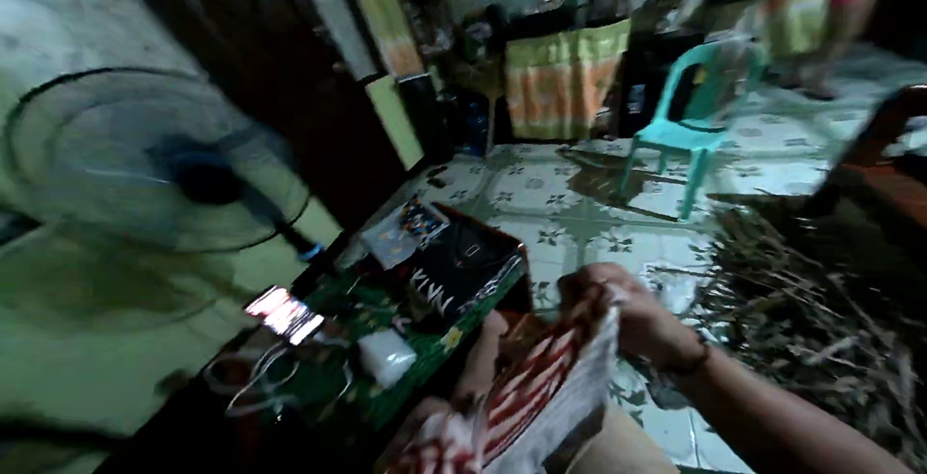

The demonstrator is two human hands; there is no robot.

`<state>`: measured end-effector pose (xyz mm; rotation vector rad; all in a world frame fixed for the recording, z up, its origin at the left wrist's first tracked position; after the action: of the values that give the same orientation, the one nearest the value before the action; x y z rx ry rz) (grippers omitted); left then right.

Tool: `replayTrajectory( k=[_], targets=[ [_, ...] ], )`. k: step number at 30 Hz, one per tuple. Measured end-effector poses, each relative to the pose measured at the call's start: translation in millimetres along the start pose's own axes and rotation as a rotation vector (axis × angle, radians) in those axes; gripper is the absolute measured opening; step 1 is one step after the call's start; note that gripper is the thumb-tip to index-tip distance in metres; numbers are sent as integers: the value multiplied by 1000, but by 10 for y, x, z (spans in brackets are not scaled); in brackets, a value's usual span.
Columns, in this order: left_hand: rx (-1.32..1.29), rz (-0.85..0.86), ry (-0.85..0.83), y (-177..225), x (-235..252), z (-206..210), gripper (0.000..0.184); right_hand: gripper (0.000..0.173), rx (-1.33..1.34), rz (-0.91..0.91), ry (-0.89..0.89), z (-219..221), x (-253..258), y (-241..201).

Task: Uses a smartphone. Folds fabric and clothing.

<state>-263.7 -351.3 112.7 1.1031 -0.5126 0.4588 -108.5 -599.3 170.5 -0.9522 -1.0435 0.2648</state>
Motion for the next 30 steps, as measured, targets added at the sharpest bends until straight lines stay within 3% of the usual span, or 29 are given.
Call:
replayTrajectory(
  k=[2, 7, 10, 13, 17, 20, 22, 24, 28, 30],
  targets=[
    [-30, -3, 1, -35, 59, 76, 18, 20, -6, 7, 38, 6, -3, 11],
    [326, 35, -128, -9, 143, 124, 23, 41, 45, 87, 90, -40, -7, 91],
    [454, 52, -106, 16, 124, 119, 21, 26, 11, 119, 240, -108, -58, 93],
    [539, 17, -87, 42, 101, 124, 19, 24, -33, 129, 295, -150, -51, 63],
    [572, 6, -138, 40, 103, 114, 45, 32, -115, 124, 425, -318, -53, -36],
    [578, -93, -214, 12, 120, 137, 69, 38, -253, 88, 512, -431, -37, -214],
    [674, -175, -278, -59, 132, 148, 74, 38, -352, 54, 547, -495, -36, -325],
    [790, -255, -327, -156, 120, 130, 66, 37, -437, 5, 579, -521, -32, -453],
    [970, -370, -305, -273, 60, 56, 31, 33, -543, -82, 578, -617, -72, -675],
    [1014, -385, -305, -299, 43, 26, 30, 33, -547, -112, 572, -695, -108, -769]
  ],
)
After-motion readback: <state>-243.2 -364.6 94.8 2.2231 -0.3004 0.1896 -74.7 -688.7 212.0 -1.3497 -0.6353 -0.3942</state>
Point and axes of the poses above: each hand's wrist, its own x-axis towards the middle knuckle, its own z-axis out of the palm, y = z × x, the point moved 5 cm from there along x, towards the middle knuckle, and after that the axes turned 10 degrees about -y, right-handed, at the moved point
